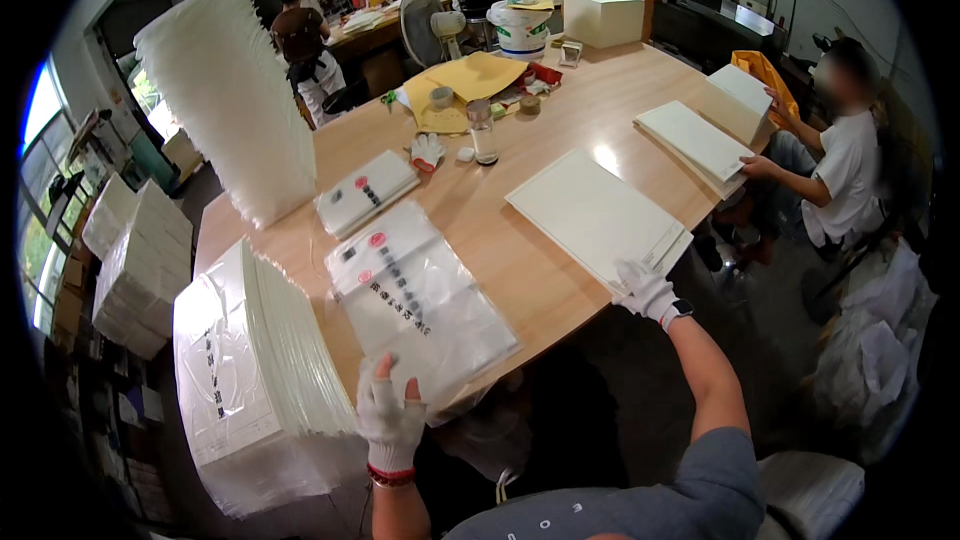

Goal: The person repeatedly picks up white paper documents from a stack, places each into a clear plastic sleeve, and sets the sealed package on the table. The process is repeated continuously throughout the clip.

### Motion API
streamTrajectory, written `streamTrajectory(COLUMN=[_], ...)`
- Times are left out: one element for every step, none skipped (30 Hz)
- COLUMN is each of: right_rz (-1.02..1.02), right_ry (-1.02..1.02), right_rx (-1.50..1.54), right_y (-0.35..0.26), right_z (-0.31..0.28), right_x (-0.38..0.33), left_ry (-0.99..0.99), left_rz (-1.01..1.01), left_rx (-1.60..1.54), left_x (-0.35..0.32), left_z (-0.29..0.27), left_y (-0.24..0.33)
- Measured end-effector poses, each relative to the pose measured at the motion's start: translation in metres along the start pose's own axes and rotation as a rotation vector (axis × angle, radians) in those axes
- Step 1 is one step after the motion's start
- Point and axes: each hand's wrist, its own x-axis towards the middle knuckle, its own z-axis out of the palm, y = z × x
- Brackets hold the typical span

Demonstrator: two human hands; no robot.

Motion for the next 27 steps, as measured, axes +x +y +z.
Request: streamTrajectory(right_rz=[0.037,0.136,0.077,0.029,-0.016,0.014,-0.051,-0.109,-0.172,-0.267,-0.359,-0.405,-0.459,-0.467,-0.472,-0.444,0.055,0.232,0.42,0.608,0.699,0.408,0.84,0.666,0.645,0.541,0.632], right_ry=[-0.006,0.073,0.103,0.128,0.155,0.285,0.255,0.227,0.197,0.132,0.057,-0.005,-0.073,-0.185,-0.299,-0.273,-0.061,-0.097,-0.116,-0.103,-0.091,-0.169,-0.149,-0.152,-0.028,0.142,0.119], right_rx=[0.095,0.183,0.19,0.193,0.193,0.08,-0.004,-0.102,-0.197,-0.213,-0.234,-0.12,-0.005,0.228,0.463,0.667,1.089,1.185,1.289,1.38,1.545,1.175,1.563,1.526,1.634,1.691,1.641], right_y=[0.0,0.002,0.015,0.034,0.052,0.021,-0.005,-0.025,-0.046,-0.071,-0.096,-0.122,-0.142,-0.15,-0.154,-0.143,-0.09,-0.085,-0.081,-0.078,-0.073,-0.069,-0.117,-0.133,-0.186,-0.224,-0.229], right_z=[0.001,-0.001,0.005,0.014,0.021,0.011,-0.005,-0.022,-0.038,-0.051,-0.06,-0.062,-0.07,-0.084,-0.091,-0.09,-0.019,-0.03,-0.043,-0.061,-0.02,0.009,-0.012,0.01,-0.012,-0.023,-0.014], right_x=[0.003,0.003,0.004,0.002,-0.005,0.011,0.016,0.017,0.017,0.01,-0.005,-0.025,-0.04,-0.047,-0.052,-0.054,-0.098,-0.095,-0.091,-0.087,-0.113,-0.128,-0.109,-0.115,-0.1,-0.094,-0.094], left_ry=[-0.052,-0.105,-0.164,-0.351,-0.542,-0.719,-0.889,-0.98,-1.06,-1.051,-1.01,-1.036,-0.973,-1.047,-1.088,-1.055,-1.09,-1.103,-1.114,-1.135,-1.152,-1.167,-1.149,-0.972,-0.765,-0.78,-0.65], left_rz=[-0.002,-0.003,0.004,0.008,0.013,-0.035,-0.079,-0.272,-0.476,-0.821,-1.187,-1.291,-1.354,-1.423,-1.456,-1.32,-1.158,-1.101,-1.039,-0.765,-0.695,-0.617,-0.568,-0.298,-0.057,0.04,0.143], left_rx=[-0.076,-0.154,-0.237,-0.408,-0.577,-0.753,-0.943,-1.092,-1.233,-1.547,-1.854,-1.944,-2.121,-1.707,-1.295,-1.285,-1.481,-1.434,-1.387,-1.235,-0.979,-0.728,-0.472,-0.487,-0.444,-0.174,-0.064], left_x=[-0.003,-0.006,-0.007,-0.007,-0.008,-0.016,-0.025,-0.031,-0.036,-0.041,-0.048,-0.058,-0.086,-0.08,-0.075,-0.077,-0.075,-0.067,-0.059,-0.06,-0.068,-0.061,-0.055,-0.082,-0.113,-0.112,-0.121], left_z=[-0.001,-0.001,0.003,0.012,0.023,0.04,0.064,0.085,0.104,0.122,0.142,0.162,0.2,0.191,0.177,0.161,0.15,0.131,0.113,0.113,0.111,0.101,0.088,0.102,0.118,0.102,0.097], left_y=[0.012,0.025,0.04,0.056,0.074,0.079,0.081,0.093,0.104,0.11,0.109,0.097,0.07,0.078,0.083,0.08,0.078,0.073,0.07,0.058,0.056,0.074,0.087,0.086,0.08,0.105,0.113])
